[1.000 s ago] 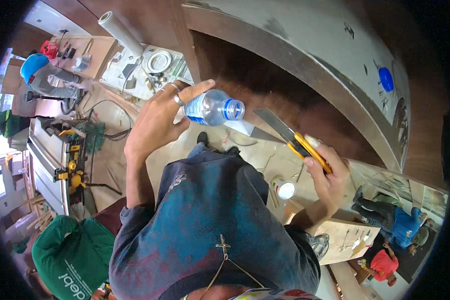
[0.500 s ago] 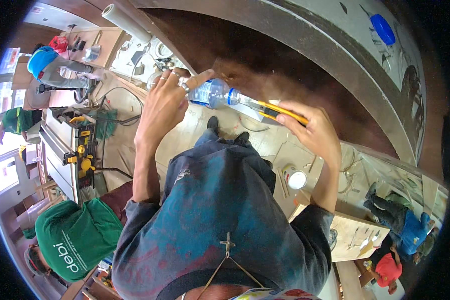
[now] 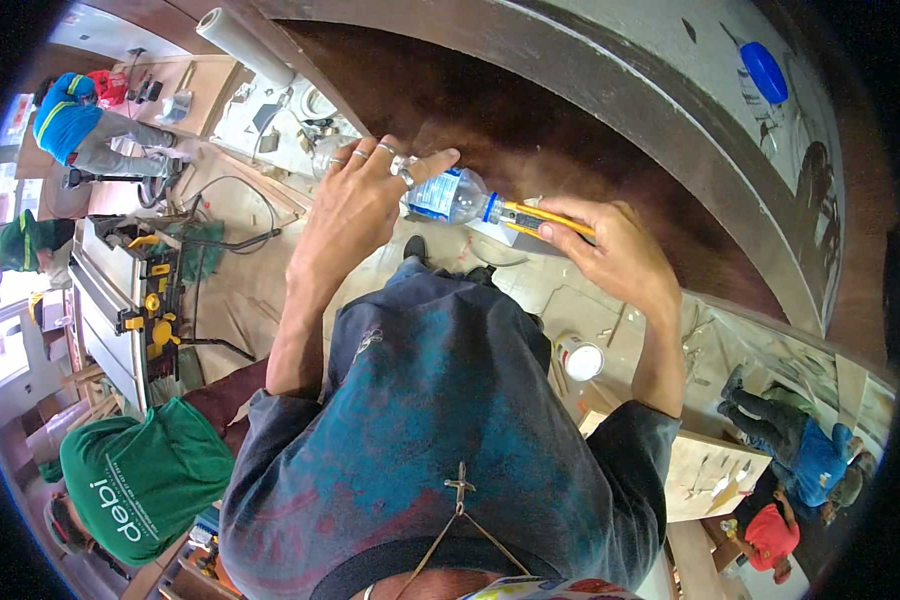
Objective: The person trims the edge of a laminate sheet on a wooden cabinet using a utility knife, occasionally applying water from a bottle to the cut line.
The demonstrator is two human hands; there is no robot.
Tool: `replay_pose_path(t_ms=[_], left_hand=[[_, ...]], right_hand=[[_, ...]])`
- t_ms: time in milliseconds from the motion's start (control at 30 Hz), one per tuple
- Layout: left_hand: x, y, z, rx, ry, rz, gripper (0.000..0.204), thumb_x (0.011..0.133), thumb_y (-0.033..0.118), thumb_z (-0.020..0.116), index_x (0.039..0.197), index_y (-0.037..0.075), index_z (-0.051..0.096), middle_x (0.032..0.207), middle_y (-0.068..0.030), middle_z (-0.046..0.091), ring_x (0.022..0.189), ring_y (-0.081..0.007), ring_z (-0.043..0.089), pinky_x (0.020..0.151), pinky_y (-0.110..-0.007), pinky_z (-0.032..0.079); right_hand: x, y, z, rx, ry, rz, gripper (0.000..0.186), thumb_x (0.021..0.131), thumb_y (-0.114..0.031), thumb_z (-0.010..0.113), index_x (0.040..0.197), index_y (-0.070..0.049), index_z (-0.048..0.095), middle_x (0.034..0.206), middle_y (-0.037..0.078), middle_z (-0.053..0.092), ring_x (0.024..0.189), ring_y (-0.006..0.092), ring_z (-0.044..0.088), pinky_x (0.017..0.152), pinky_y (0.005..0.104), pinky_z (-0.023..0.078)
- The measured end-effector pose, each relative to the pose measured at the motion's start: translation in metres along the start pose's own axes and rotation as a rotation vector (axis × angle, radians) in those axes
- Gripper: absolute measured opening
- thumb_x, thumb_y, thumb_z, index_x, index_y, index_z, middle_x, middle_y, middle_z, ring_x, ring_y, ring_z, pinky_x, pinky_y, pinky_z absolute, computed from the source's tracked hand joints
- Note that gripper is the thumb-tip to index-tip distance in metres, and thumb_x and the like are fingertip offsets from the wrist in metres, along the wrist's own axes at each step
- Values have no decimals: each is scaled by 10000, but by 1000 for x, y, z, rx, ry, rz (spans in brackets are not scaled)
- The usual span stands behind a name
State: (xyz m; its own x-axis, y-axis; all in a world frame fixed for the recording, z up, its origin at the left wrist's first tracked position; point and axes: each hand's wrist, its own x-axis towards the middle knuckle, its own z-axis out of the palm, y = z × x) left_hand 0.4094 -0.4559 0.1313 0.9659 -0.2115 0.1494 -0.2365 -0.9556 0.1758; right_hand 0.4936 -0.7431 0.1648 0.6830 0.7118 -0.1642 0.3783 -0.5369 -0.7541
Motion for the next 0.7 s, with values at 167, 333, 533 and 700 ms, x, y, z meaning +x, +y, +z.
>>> replay_pose_path(t_ms=[167, 333, 533, 700], left_hand=[[4, -7, 5, -27, 38, 36, 734, 793, -21, 606, 1436, 330, 558, 1156, -126, 608, 1070, -335, 582, 975, -452, 466], [4, -10, 10, -123, 0, 11, 719, 808, -5, 631, 1439, 329, 549, 1191, -172, 625, 1134, -346, 597, 982, -473, 489], [11, -24, 43, -399, -84, -42, 772, 760, 9, 725, 1454, 273, 511, 1252, -156, 624, 1218, -407, 557, 1032, -478, 480], [26, -38, 107, -627, -75, 21, 652, 760, 0, 694, 1374, 149, 533, 1249, -211, 612, 1229, -433, 546, 1077, -481, 453]], right_hand=[[5, 3, 2, 46, -20, 17, 306, 972, -217, 647, 1176, 7, 689, 1074, 206, 727, 938, 323, 721, 834, 382, 533], [7, 0, -1, 172, -98, 179, 322, 985, -220, 643, 1197, 22, 673, 1124, 174, 730, 956, 239, 699, 872, 362, 523], [-8, 19, -7, 188, -15, 304, 345, 983, -227, 662, 1245, -2, 669, 1062, 127, 736, 839, 153, 678, 747, 302, 538], [-22, 33, -4, 209, 83, 424, 348, 985, -240, 668, 1262, -29, 676, 929, 45, 717, 701, 66, 603, 627, 242, 510]])
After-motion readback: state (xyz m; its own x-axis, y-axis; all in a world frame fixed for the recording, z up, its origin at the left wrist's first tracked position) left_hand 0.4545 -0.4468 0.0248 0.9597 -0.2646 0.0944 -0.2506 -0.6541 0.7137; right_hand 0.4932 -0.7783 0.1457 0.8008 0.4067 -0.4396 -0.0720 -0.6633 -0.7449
